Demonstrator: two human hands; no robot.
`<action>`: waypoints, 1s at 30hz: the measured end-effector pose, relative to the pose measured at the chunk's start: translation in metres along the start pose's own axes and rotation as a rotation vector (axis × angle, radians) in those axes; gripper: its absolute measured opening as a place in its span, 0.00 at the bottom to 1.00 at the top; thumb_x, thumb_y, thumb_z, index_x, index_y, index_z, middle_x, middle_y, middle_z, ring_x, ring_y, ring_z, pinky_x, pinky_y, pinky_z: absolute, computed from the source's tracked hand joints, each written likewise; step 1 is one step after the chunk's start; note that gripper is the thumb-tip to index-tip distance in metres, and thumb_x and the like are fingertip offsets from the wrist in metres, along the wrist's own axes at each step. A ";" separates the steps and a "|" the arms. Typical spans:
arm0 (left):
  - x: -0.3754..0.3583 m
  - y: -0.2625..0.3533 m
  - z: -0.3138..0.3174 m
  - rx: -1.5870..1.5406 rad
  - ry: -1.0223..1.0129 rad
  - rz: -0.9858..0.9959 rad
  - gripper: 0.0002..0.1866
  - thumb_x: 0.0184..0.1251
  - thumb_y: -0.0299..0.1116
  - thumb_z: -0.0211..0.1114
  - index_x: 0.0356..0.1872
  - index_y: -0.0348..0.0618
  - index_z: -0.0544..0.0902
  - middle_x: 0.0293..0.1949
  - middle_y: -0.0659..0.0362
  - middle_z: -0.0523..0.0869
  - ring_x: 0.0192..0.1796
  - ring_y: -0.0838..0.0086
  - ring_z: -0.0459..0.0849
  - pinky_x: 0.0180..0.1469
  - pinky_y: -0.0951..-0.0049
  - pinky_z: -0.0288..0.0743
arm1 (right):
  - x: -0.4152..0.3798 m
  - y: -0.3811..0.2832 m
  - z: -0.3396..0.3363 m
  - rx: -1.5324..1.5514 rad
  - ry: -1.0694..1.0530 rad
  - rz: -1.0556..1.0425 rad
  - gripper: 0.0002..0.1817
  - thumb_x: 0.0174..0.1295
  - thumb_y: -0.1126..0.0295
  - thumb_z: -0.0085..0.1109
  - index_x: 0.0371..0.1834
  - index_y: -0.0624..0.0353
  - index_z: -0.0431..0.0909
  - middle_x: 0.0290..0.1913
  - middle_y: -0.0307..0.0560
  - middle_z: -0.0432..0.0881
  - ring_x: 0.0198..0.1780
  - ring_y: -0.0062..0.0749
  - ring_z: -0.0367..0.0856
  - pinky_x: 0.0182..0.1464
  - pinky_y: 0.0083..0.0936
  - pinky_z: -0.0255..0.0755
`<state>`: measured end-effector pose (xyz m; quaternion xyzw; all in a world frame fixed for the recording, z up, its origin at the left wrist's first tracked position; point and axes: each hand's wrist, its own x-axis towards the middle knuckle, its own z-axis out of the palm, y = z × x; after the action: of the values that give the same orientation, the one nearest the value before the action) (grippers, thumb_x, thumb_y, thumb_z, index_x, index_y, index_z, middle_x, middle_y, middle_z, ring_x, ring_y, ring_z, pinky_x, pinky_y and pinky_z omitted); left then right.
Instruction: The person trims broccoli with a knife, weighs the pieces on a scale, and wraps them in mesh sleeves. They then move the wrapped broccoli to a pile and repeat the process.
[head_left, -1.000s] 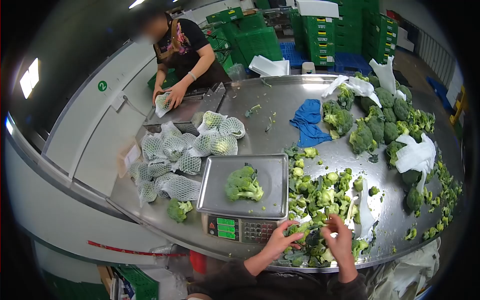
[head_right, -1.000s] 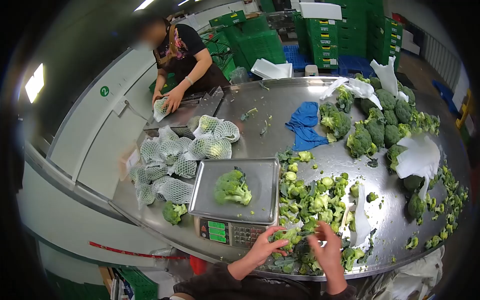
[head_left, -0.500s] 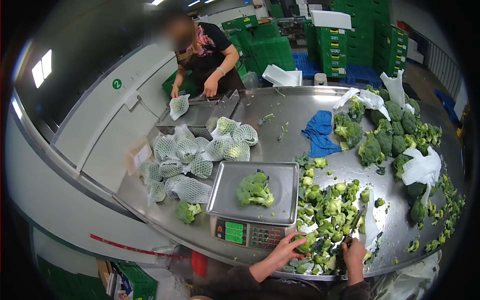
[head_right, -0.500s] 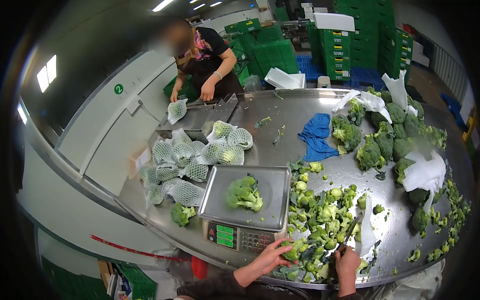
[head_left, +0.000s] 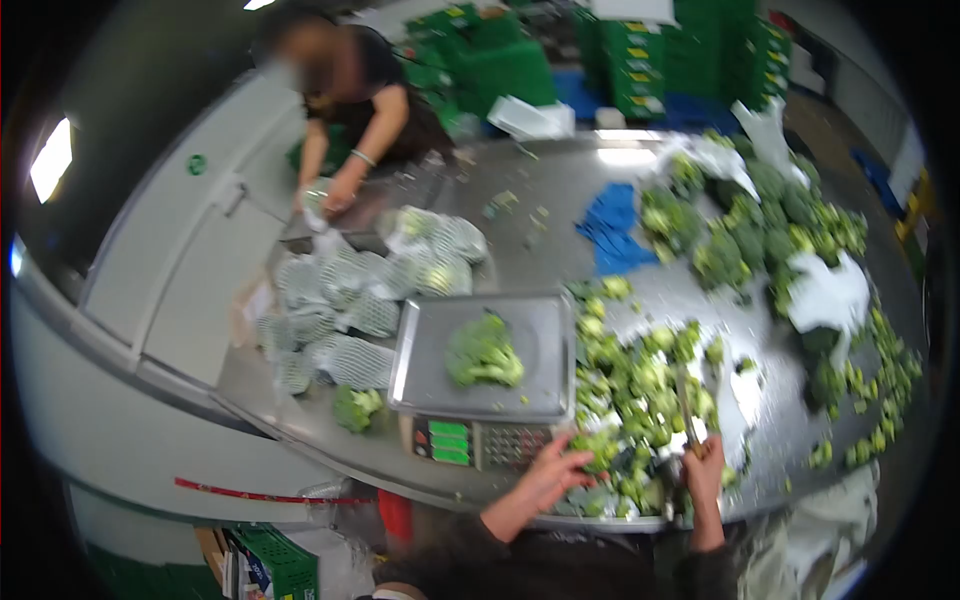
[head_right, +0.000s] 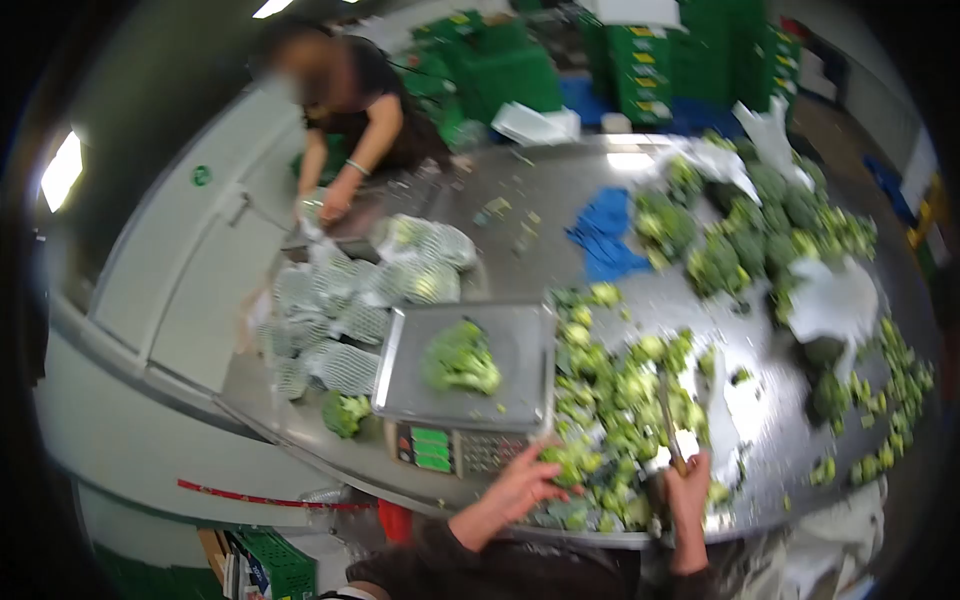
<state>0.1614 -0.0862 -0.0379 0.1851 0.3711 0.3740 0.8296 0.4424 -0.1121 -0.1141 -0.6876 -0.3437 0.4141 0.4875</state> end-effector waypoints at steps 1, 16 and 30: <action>0.000 0.003 0.002 -0.009 -0.008 0.012 0.24 0.64 0.24 0.54 0.62 0.43 0.60 0.52 0.43 0.74 0.44 0.47 0.82 0.39 0.60 0.80 | -0.016 -0.035 0.009 0.097 0.023 0.083 0.16 0.47 0.77 0.55 0.39 0.57 0.62 0.24 0.40 0.69 0.17 0.20 0.65 0.16 0.20 0.59; -0.012 0.028 0.027 0.133 -0.049 -0.005 0.26 0.61 0.22 0.57 0.60 0.38 0.61 0.49 0.46 0.78 0.42 0.51 0.84 0.38 0.63 0.80 | -0.062 -0.123 0.035 -0.546 -0.467 -0.413 0.17 0.56 0.64 0.60 0.47 0.53 0.70 0.26 0.46 0.78 0.28 0.45 0.80 0.29 0.33 0.71; -0.025 0.036 0.045 0.126 -0.146 0.001 0.27 0.58 0.22 0.60 0.59 0.35 0.63 0.48 0.44 0.79 0.42 0.49 0.84 0.40 0.62 0.81 | -0.066 -0.129 0.036 -0.412 -0.372 -0.547 0.17 0.54 0.68 0.61 0.45 0.58 0.69 0.37 0.48 0.74 0.34 0.41 0.78 0.29 0.31 0.70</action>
<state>0.1668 -0.0826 0.0243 0.2638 0.3324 0.3359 0.8409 0.3728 -0.1191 0.0185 -0.5672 -0.6728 0.3089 0.3608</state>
